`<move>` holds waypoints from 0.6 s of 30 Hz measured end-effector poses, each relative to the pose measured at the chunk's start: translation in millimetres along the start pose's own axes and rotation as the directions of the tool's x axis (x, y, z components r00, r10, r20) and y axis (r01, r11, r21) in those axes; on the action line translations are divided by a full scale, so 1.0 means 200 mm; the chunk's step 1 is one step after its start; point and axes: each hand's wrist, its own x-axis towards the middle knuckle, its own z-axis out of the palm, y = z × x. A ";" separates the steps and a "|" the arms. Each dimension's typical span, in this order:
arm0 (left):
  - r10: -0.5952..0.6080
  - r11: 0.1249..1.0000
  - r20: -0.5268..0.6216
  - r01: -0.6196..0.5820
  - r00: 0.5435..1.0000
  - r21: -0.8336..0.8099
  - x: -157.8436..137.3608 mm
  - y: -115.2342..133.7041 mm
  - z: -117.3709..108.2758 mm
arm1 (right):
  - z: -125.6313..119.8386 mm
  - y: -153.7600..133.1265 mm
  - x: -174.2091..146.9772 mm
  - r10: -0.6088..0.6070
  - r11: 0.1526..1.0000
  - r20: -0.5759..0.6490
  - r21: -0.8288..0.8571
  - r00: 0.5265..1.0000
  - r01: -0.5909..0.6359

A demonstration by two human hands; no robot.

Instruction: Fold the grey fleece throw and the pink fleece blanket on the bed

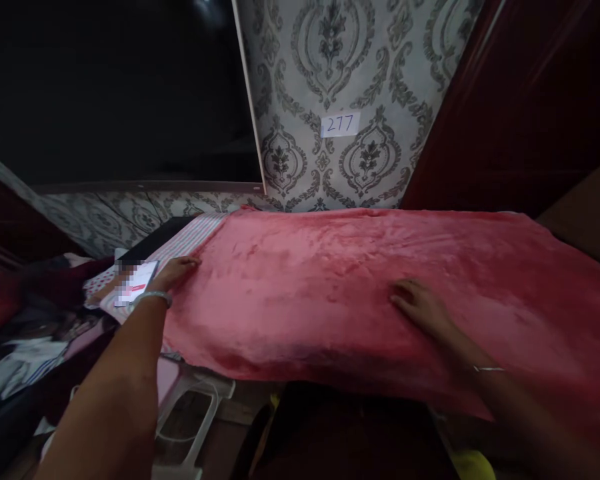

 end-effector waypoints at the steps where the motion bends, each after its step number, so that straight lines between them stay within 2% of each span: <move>1: -0.006 1.000 0.004 0.006 1.000 -0.016 0.00 0.00 0.00 | 0.02 -0.01 0.01 0.009 1.000 0.014 0.001 1.000 -0.009; 8: -0.026 0.997 -0.040 0.023 0.999 -0.077 -0.02 0.00 -0.05 | 0.07 0.03 0.02 -0.009 1.000 0.022 0.023 1.000 0.008; 13: -0.029 0.994 -0.030 0.026 0.999 -0.109 -0.03 0.01 -0.01 | 0.12 0.04 0.03 -0.017 0.998 -0.045 -0.059 0.999 0.014; 18: -0.068 0.993 -0.114 0.056 0.991 -0.103 -0.03 0.01 -0.01 | 0.17 0.07 0.07 -0.025 0.996 -0.099 -0.086 0.995 0.016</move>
